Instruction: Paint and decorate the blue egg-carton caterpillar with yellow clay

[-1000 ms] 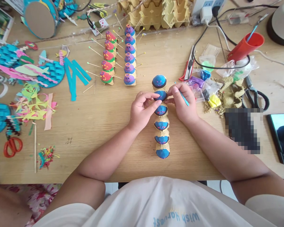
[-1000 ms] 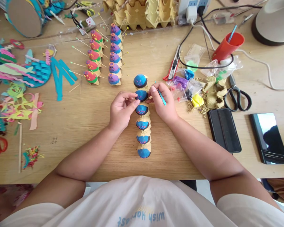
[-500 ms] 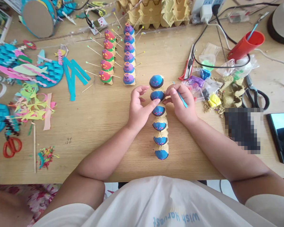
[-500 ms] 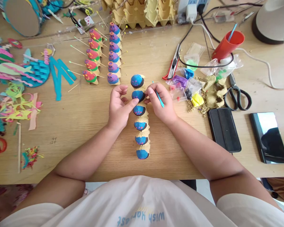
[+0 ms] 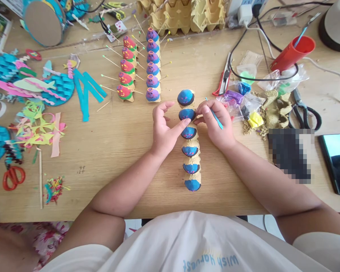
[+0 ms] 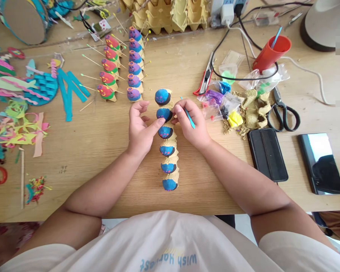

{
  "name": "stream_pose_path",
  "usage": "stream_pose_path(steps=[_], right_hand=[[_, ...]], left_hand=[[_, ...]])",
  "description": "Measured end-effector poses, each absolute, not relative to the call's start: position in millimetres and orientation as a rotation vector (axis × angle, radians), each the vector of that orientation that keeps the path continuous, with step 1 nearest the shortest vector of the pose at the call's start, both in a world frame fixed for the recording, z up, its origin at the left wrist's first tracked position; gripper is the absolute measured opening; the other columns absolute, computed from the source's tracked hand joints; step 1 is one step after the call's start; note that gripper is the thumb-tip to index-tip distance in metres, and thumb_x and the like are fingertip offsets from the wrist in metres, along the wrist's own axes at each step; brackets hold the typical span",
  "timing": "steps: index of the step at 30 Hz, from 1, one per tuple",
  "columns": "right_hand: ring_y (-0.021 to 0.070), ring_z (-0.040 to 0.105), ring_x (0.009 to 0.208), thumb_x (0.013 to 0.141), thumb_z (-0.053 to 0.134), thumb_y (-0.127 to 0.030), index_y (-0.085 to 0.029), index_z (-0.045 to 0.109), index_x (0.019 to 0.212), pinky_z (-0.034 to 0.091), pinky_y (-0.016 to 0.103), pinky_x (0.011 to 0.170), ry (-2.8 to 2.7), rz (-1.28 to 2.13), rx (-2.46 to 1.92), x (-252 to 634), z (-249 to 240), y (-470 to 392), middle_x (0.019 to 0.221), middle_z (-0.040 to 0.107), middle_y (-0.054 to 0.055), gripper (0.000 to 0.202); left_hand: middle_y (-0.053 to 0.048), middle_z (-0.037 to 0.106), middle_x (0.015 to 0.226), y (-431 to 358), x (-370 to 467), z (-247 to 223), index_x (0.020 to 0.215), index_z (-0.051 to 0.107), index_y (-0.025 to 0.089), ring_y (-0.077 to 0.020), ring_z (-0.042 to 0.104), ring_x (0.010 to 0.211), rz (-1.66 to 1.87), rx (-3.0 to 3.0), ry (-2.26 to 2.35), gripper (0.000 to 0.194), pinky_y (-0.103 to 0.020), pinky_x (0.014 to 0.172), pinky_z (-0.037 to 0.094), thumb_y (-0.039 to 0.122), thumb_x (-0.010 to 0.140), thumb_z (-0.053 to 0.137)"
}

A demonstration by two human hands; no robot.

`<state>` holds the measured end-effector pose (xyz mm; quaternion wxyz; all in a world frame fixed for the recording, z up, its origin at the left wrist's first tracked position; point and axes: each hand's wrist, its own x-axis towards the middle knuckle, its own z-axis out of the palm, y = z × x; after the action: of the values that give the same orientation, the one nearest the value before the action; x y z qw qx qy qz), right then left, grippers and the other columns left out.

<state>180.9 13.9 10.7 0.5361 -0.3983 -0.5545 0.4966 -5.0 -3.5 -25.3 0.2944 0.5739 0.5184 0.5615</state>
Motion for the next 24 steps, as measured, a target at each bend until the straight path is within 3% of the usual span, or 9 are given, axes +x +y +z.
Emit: stream_pose_path(steps=[24], right_hand=[[0.0171,0.068,0.085,0.094,0.065,-0.083,-0.028,0.062,0.092,0.071,0.032,0.071,-1.368,1.162,-0.952,180.3,12.2,11.9,0.094,0.067,0.003,0.055]], left_hand=[[-0.006,0.058,0.151,-2.0,-6.1,-28.4,0.142,0.059,0.034,-0.0251,0.055,0.142,1.445,1.461,1.36,0.071,-0.034,0.109,0.046,0.055,0.085,0.094]])
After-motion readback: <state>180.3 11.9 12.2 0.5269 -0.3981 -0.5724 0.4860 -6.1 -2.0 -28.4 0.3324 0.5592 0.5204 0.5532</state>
